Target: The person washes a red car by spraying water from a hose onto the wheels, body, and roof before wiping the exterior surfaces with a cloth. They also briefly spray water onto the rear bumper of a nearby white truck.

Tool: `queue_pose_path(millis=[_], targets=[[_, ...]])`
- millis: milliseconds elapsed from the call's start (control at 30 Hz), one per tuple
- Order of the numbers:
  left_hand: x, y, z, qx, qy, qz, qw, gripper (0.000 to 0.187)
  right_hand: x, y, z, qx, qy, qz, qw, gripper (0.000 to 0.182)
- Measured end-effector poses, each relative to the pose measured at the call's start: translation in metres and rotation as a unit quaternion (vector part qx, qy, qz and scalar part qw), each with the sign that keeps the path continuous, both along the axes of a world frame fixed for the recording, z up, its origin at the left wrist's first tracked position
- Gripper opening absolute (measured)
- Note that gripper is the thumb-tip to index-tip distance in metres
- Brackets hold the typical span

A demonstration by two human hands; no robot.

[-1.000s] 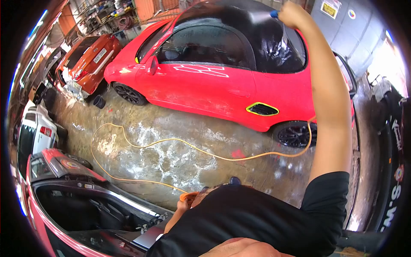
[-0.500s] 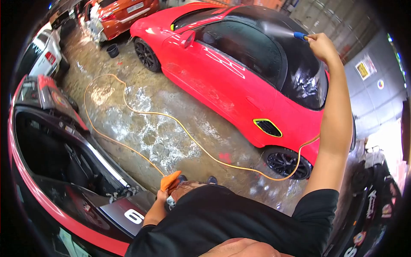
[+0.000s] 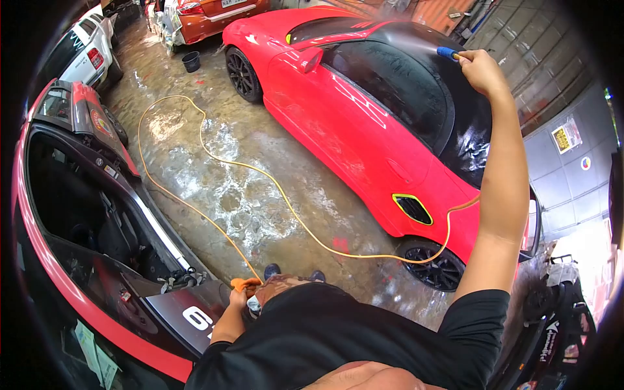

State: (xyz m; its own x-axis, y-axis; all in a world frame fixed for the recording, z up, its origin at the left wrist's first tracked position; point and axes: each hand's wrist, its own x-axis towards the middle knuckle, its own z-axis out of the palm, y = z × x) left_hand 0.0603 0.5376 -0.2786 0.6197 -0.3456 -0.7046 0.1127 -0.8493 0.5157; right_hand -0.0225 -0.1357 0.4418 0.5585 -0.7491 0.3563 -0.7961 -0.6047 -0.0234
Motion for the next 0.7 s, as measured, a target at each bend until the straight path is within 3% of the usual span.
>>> queue_pose_path(millis=[33, 100, 167, 233, 267, 367, 400, 500, 600, 700], targets=[[0.001, -0.002, -0.021, -0.135, 0.084, 0.073, 0.985, 0.038, 0.004, 0.000, -0.003, 0.001, 0.001, 0.022, 1.000, 0.037], [0.001, -0.006, -0.061, -0.372, 0.268, 0.215, 0.862, 0.042, 0.012, 0.000, -0.012, 0.004, 0.004, 0.064, 0.998, 0.037], [0.005, -0.016, -0.061, -0.475, 0.287, 0.138, 0.820, 0.048, 0.022, 0.012, -0.018, -0.005, -0.008, 0.064, 0.998, 0.036], [0.013, -0.031, -0.041, -0.486, 0.306, 0.088, 0.814, 0.052, 0.032, 0.028, -0.018, -0.019, -0.041, 0.043, 0.998, 0.036], [0.017, -0.038, -0.027, -0.481, 0.317, 0.066, 0.814, 0.054, 0.032, 0.026, -0.020, -0.034, -0.025, 0.104, 0.994, 0.036], [0.018, -0.040, -0.015, -0.458, 0.316, 0.059, 0.829, 0.062, 0.044, 0.039, -0.026, -0.005, -0.020, 0.118, 0.993, 0.036], [0.017, -0.033, -0.033, -0.441, 0.307, 0.084, 0.839, 0.060, 0.046, 0.037, -0.029, -0.037, -0.016, 0.142, 0.989, 0.037], [0.018, -0.037, -0.034, -0.391, 0.354, 0.157, 0.835, 0.050, 0.053, 0.064, -0.026, 0.016, -0.003, 0.129, 0.992, 0.037], [0.005, -0.049, 0.010, -0.237, 0.219, 0.219, 0.921, 0.038, 0.057, 0.071, -0.028, 0.001, -0.007, 0.165, 0.986, 0.037], [0.002, -0.036, -0.027, -0.298, 0.262, 0.244, 0.885, 0.034, 0.062, 0.081, -0.028, 0.013, 0.012, 0.181, 0.983, 0.037]])
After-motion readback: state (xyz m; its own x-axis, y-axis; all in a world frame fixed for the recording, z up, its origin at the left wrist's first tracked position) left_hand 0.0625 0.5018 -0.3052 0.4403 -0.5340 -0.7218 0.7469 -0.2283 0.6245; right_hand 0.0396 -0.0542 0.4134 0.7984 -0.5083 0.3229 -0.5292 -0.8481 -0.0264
